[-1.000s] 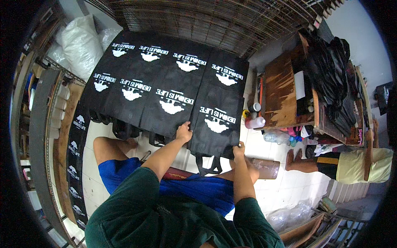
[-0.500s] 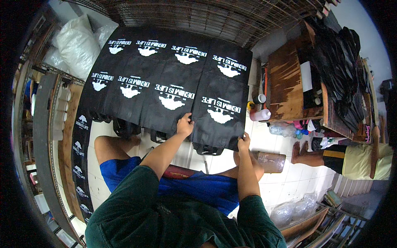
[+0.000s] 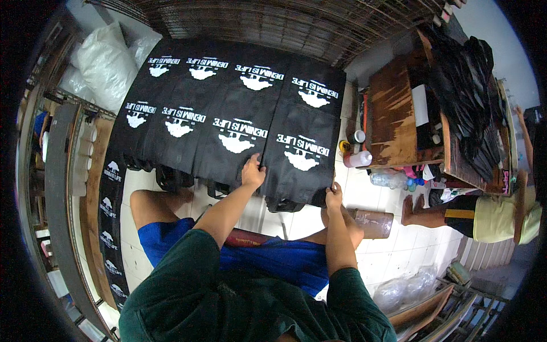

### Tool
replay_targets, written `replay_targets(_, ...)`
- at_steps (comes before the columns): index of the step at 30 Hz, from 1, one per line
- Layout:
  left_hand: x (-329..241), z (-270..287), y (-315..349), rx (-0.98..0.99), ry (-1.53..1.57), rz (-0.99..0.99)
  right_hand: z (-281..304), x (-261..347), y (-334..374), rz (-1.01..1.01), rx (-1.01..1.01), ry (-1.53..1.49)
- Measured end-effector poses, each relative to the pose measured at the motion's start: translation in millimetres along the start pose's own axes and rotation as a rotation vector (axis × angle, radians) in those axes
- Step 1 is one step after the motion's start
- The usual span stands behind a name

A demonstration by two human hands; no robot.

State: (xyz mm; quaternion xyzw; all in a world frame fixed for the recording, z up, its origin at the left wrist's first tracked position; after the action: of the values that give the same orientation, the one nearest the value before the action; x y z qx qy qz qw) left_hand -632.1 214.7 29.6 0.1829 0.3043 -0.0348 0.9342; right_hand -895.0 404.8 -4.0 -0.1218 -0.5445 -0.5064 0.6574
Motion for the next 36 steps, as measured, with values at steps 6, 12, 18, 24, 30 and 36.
replay_targets(6,-73.9,99.1,-26.8,-0.317,0.279,-0.475,13.7,28.4,7.8,0.207,-0.239,-0.073)
replay_targets(12,-269.1,329.0,-52.9,-1.070,-0.136,-1.064,94.6,121.4,79.3,0.467,-0.439,-0.139)
replay_targets(18,-322.7,412.0,-98.3,-1.156,-0.704,-0.941,121.2,82.2,114.1,0.604,-0.477,0.077)
replay_targets(24,-322.0,411.2,-111.5,-1.043,-0.752,-0.799,118.1,69.2,107.4,0.459,-0.452,0.103)
replay_targets(30,-294.3,401.4,-66.3,-0.833,-0.620,-0.922,121.8,60.7,92.8,0.493,-0.463,0.080)
replay_targets(36,-149.5,303.2,14.8,-0.671,-0.563,-1.036,123.6,56.7,94.3,0.447,-0.477,0.008)
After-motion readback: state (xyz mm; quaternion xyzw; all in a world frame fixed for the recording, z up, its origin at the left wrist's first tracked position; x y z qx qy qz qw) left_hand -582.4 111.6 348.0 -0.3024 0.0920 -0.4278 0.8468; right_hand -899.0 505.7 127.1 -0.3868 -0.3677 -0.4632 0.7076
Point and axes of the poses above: each hand's wrist, its own y-axis away from the middle knuckle, its own z-axis out of the back of the hand, x = y × z, the point moved 2 cm from there along -y, towards the middle knuckle, and after that the axes turned 10 degrees about -y, right-handed, at the moved point
